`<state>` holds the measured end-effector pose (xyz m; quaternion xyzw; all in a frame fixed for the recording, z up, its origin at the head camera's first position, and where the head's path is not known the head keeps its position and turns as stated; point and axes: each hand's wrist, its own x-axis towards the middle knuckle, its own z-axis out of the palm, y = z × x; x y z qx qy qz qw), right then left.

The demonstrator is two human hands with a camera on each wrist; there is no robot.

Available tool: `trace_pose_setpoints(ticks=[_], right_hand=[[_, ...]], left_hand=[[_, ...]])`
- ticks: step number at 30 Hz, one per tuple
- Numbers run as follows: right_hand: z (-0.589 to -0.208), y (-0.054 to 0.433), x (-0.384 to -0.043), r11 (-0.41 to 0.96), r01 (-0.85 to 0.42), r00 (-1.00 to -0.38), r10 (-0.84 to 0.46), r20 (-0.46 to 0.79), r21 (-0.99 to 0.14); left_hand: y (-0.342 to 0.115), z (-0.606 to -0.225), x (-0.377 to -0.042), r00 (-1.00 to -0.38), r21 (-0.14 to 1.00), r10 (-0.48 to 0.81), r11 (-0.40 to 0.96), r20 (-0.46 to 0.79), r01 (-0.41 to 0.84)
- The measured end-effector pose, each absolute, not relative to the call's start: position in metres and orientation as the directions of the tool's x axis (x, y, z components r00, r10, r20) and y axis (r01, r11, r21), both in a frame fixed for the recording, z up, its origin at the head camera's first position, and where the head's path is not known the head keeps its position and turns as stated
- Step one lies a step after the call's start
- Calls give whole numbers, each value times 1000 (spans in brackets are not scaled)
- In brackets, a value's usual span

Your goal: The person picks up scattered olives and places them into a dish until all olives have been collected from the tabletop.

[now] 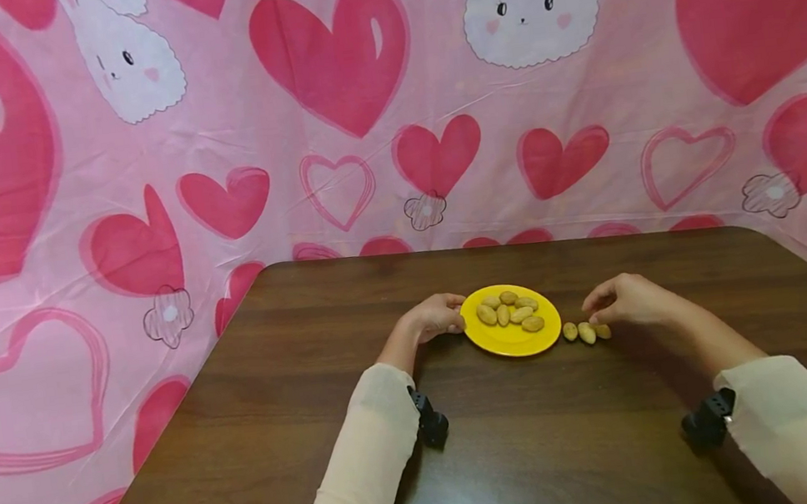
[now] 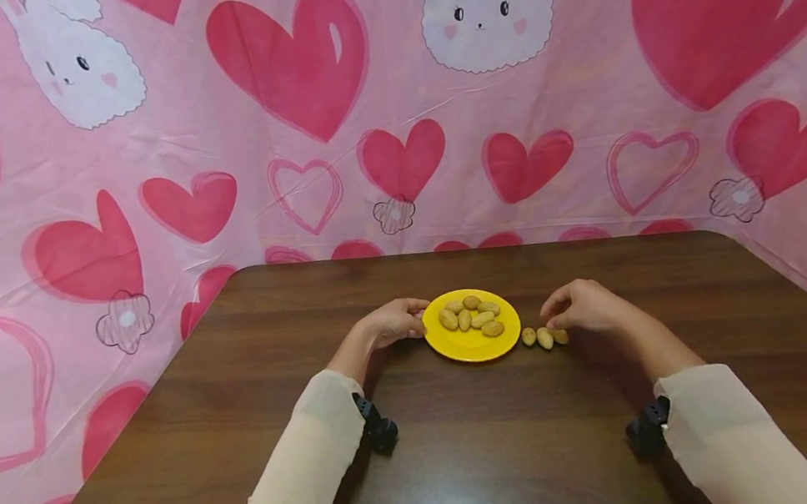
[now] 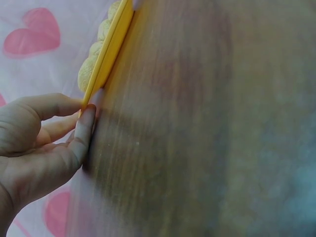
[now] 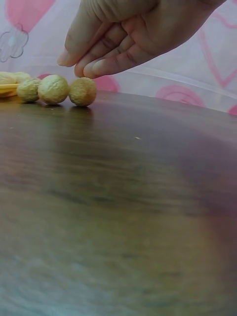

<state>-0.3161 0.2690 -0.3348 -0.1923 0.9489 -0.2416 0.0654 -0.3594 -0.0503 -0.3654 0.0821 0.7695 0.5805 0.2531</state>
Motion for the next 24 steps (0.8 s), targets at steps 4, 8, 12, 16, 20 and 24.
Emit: trace_pose_setpoints(ticks=[4,8,12,16,20,24], right_hand=[[-336,273,-315,815,-322,-921,-388,-42,-483],[-338,276,-315,816,-306,-922,-382,-60,-490],[-339,277,-314,806,-295,-919,-387,-79,-512],[-339,278,-313,799,-290,-911,-399,-103,-526],[-339,278,-312,804,-287,-909,-400,-115,-520],[-339,278,-313,807,-281,-909,-398,-127,-519]], left_hand=[[-50,-365,-360,-858,934,420,316,-296,-168],[-50,-366,-360,-856,934,422,314,-298,-170],[-50,-366,-361,-856,935,424,312,-296,-169],[-50,-366,-360,-855,935,424,308,-300,-176],[-49,-365,-360,-853,934,424,307,-304,-181],[-49,-365,-360,-854,935,424,307,-301,-178]])
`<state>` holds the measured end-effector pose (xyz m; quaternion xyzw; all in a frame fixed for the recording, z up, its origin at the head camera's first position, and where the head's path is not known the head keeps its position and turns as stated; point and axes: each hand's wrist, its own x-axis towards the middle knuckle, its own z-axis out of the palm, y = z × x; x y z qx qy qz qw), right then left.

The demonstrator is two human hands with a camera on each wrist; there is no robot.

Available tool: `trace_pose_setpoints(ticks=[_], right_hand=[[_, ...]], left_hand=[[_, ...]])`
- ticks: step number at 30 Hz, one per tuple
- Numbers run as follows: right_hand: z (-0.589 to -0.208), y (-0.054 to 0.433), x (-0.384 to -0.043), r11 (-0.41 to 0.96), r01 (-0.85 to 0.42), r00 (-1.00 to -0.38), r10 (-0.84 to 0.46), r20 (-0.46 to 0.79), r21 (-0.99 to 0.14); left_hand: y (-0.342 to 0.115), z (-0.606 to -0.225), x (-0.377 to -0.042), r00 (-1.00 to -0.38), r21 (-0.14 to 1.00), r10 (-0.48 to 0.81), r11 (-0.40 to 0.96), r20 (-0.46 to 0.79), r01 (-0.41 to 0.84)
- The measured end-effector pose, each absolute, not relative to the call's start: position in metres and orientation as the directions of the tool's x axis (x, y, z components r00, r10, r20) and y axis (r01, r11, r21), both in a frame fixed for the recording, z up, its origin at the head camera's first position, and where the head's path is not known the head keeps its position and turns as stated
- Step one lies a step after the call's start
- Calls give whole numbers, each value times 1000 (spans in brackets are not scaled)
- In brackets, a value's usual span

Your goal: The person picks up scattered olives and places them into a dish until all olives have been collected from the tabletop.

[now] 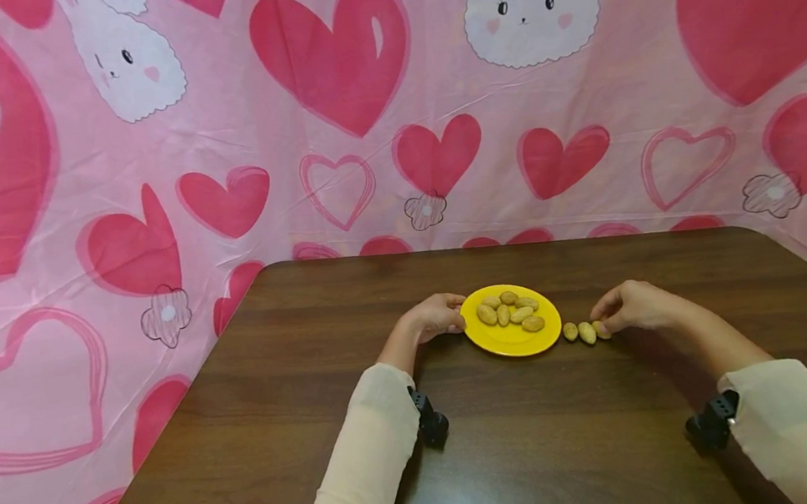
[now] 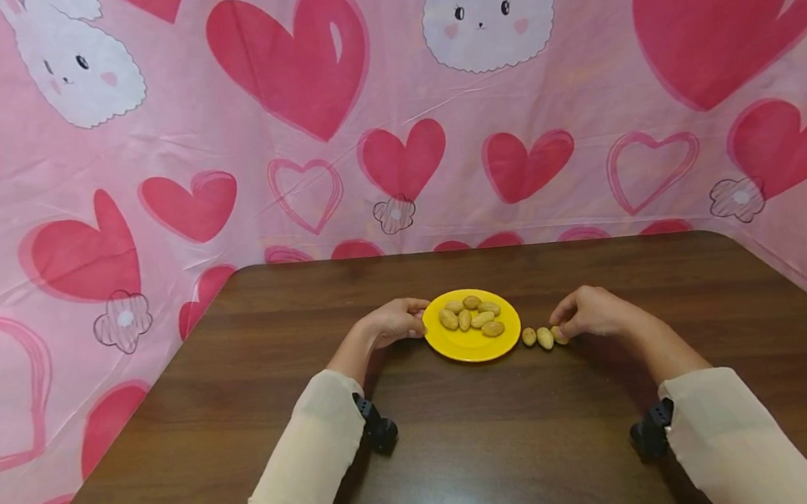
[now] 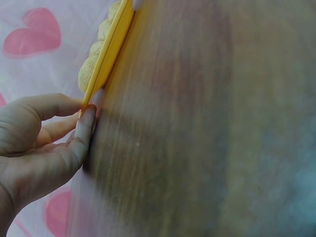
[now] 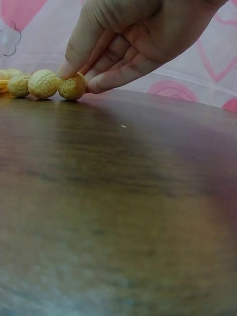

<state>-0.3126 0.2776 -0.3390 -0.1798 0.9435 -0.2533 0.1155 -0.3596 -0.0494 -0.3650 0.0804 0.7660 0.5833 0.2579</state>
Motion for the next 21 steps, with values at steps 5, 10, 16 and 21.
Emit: trace_pose_setpoints(ticks=[5,10,16,21], right_hand=[[-339,278,-313,811,-277,-907,-397,-137,-515],[-339,277,-314,810,-278,-908,-397,-133,-516],[-340,277,-312,811,-278,-910,-394,-130,-516],[-339,277,-313,804,-276,-916,-387,-110,-527]], left_hand=[[-50,-365,-359,-856,938,424,300,-295,-175],[-50,-366,-360,-854,940,430,294,-294,-175],[-50,-367,-360,-853,941,431,289,-293,-177],[-50,-366,-360,-854,941,432,294,-289,-169]])
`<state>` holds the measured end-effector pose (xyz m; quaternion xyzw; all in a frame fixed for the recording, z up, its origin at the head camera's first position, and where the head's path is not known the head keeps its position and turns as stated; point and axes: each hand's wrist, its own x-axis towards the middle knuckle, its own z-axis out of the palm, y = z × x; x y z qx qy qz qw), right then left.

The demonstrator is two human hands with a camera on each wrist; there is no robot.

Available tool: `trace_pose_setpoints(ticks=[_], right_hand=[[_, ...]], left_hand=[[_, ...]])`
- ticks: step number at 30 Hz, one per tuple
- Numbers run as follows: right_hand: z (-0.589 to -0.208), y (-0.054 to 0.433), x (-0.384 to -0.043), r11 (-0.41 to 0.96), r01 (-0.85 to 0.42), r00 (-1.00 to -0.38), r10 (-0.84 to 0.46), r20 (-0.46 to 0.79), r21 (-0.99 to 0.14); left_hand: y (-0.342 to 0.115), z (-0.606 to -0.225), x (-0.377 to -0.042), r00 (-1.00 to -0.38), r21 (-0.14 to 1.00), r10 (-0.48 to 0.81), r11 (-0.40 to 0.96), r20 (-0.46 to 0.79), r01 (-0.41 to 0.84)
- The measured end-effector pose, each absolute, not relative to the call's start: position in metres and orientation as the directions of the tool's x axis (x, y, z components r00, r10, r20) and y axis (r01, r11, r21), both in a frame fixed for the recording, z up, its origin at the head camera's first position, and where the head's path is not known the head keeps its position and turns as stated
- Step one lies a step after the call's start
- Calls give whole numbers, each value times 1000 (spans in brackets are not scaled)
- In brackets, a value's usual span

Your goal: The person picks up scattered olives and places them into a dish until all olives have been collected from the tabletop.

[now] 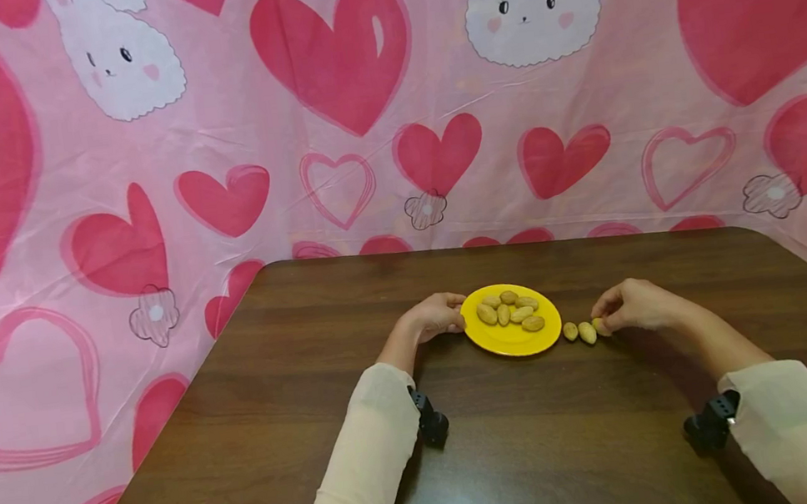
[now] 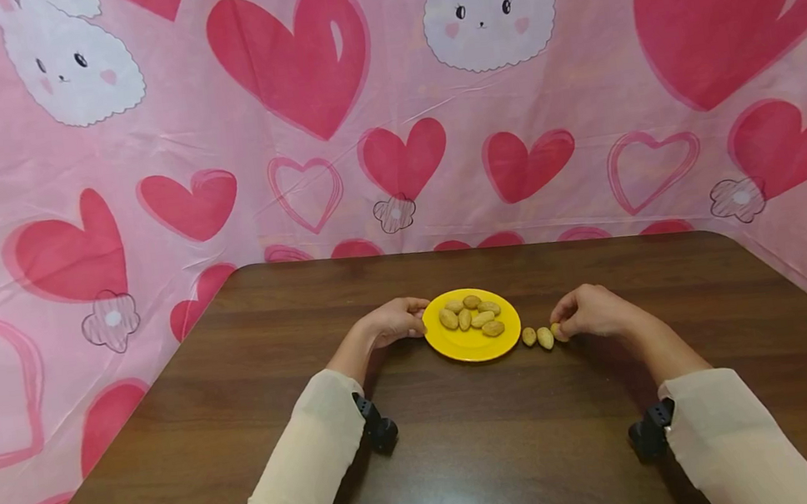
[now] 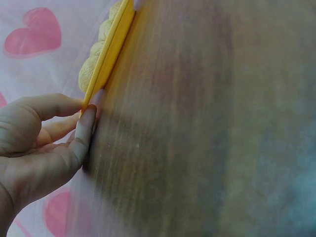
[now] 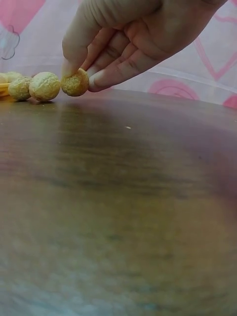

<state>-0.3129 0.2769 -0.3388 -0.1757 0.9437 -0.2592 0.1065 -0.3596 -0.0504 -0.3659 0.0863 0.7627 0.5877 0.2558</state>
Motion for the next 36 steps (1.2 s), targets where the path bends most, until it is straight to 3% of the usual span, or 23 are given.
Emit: trace_pose_setpoints(ticks=[28,36], right_hand=[[-331,258,-317,782,-327,-927,-374,19,-531],[-334,249,-322,766,-310,-926,-377,-2,-563]], left_hand=[[-50,-366,-361,-858,936,426,314,-288,-158],[-50,-365,-360,-859,936,421,311,-291,-164]])
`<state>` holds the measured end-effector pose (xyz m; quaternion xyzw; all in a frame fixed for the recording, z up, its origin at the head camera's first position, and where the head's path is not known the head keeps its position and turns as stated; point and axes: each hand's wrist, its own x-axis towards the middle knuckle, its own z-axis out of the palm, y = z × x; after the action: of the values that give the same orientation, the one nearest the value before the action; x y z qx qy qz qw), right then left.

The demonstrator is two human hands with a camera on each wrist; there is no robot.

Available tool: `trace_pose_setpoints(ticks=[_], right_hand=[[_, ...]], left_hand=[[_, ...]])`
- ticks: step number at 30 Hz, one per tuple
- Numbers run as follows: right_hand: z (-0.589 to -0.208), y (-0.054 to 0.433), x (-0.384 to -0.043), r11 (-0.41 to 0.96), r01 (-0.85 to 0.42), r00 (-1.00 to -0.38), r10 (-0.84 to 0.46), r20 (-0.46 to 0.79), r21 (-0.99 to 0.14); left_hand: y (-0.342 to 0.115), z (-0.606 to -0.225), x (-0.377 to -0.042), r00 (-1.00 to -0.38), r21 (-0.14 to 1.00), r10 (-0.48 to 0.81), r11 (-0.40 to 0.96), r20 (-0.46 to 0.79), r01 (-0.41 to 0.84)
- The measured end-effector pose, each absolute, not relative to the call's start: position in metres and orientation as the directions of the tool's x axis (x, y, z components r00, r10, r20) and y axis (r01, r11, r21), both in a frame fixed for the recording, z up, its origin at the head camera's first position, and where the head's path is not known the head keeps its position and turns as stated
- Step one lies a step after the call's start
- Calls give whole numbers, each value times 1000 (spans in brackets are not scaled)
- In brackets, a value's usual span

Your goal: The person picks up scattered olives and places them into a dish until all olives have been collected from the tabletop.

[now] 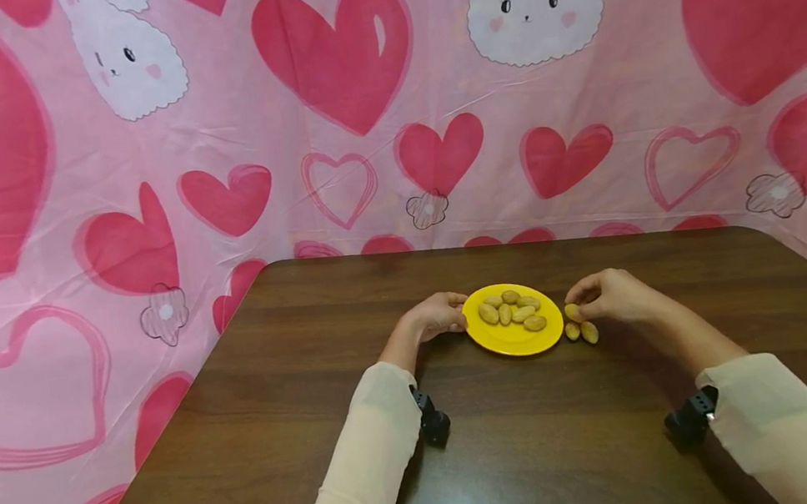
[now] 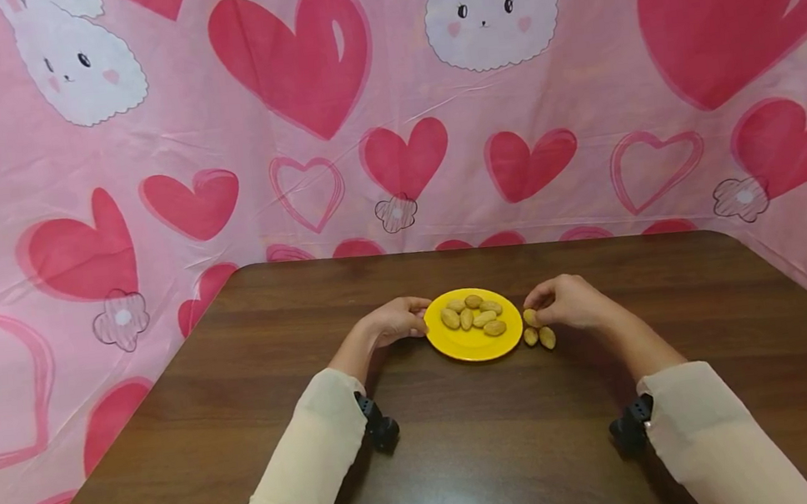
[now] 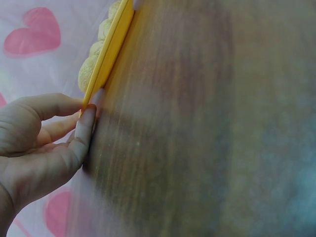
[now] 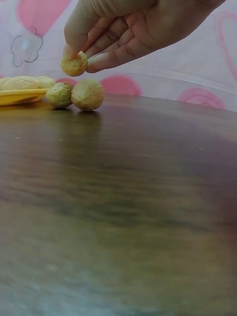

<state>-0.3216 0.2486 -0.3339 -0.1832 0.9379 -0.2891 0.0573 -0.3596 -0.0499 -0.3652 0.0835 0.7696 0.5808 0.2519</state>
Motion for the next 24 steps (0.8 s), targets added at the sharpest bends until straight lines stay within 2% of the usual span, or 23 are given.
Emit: trace_pose_setpoints(ticks=[7,24], right_hand=[[-336,239,-324,749,-291,-921,-389,-38,-595],[-334,203,-327,716,-380,-883,-469,0,-586]], left_hand=[[-50,-365,-359,-859,935,420,312,-294,-168],[-51,-365,-359,-858,932,417,319,-299,-170]])
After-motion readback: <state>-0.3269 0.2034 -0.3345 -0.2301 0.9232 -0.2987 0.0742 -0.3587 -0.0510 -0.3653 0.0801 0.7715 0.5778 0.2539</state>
